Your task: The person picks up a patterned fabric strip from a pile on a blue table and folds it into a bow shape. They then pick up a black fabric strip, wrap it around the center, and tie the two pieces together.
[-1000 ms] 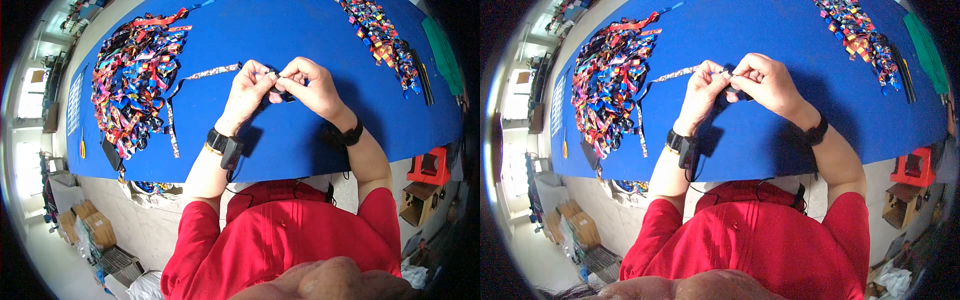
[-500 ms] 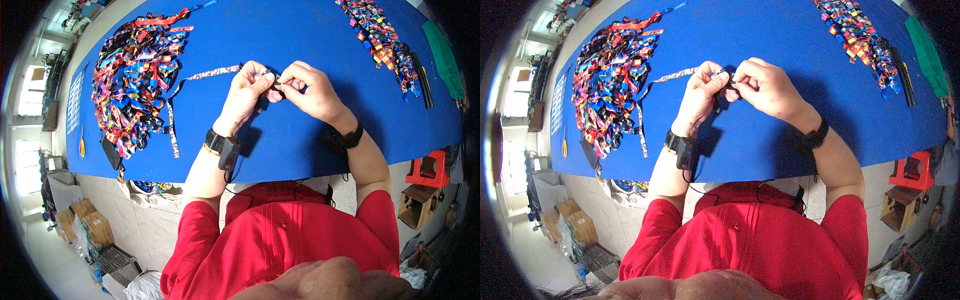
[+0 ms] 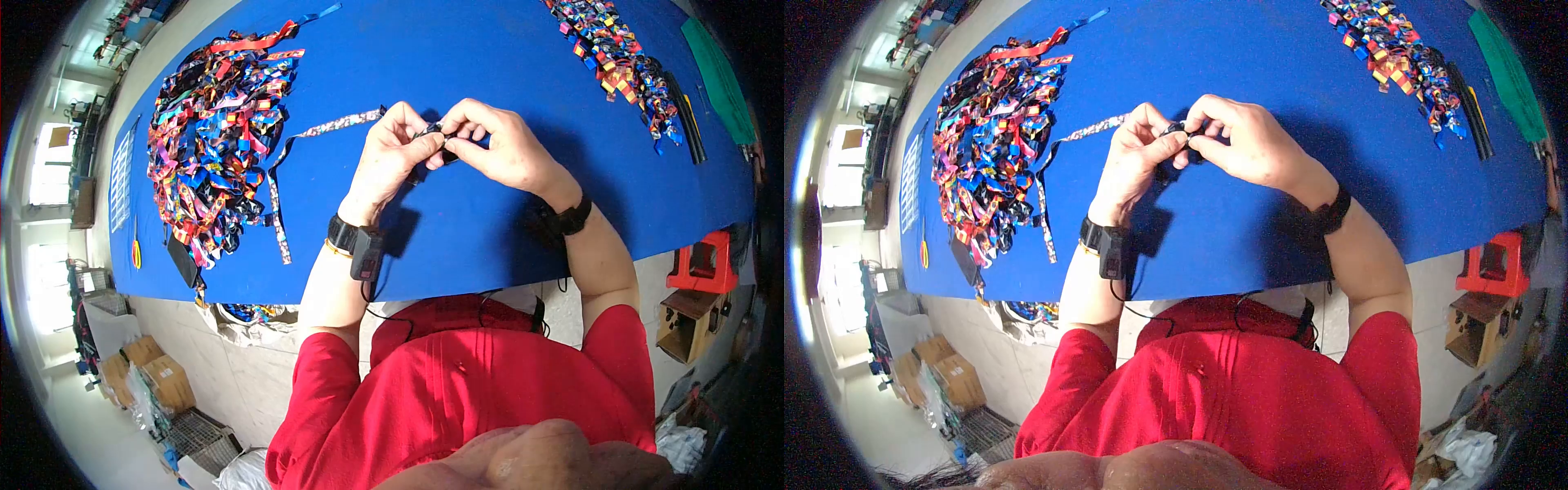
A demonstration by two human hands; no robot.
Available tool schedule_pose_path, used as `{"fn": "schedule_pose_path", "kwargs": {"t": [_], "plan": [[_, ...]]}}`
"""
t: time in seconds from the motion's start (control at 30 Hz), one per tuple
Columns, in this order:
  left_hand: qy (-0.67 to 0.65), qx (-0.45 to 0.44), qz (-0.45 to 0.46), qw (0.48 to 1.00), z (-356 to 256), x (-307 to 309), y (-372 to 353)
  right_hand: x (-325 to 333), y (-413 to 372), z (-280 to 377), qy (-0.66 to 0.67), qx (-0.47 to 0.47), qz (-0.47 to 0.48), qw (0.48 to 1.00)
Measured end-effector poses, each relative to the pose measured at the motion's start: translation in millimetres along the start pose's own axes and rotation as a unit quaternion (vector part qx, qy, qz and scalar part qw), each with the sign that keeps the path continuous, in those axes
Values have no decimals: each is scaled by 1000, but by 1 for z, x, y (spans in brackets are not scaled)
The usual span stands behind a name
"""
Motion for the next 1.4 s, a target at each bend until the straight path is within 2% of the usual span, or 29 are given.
{"fn": "schedule_pose_path", "kwargs": {"t": [0.23, 0.53, 0.83, 0.97, 1.23, 1.33, 1.4], "plan": [[11, 25, 23, 999, -5, 3, -1, 3, 0, -1, 76, -59, 41, 995], [19, 31, 50, 998, -11, 0, -5, 0, 0, -9, 273, -88, 77, 955], [65, -26, 45, 997, -10, -8, -7, 0, 1, -17, 299, -96, 88, 945], [112, -55, 19, 992, -12, -15, -10, 6, 1, -8, 286, -139, 100, 943], [263, -145, -42, 953, -8, -22, -13, 1, 0, -13, 322, -154, 66, 932], [261, -159, -70, 950, -1, -23, -12, -1, 0, -11, 335, -167, 65, 925], [312, -214, -86, 922, 1, -22, -10, -2, 1, -12, 326, -178, 57, 927]]}}
Point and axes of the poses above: each hand's wrist, its own y-axis towards the middle knuckle, its own x-axis out of the back of the hand, z = x × y, the point moved 2 cm from there along y, towards the middle knuckle, and after that the axes turned 4 degrees about -y, right-handed, at the moved point
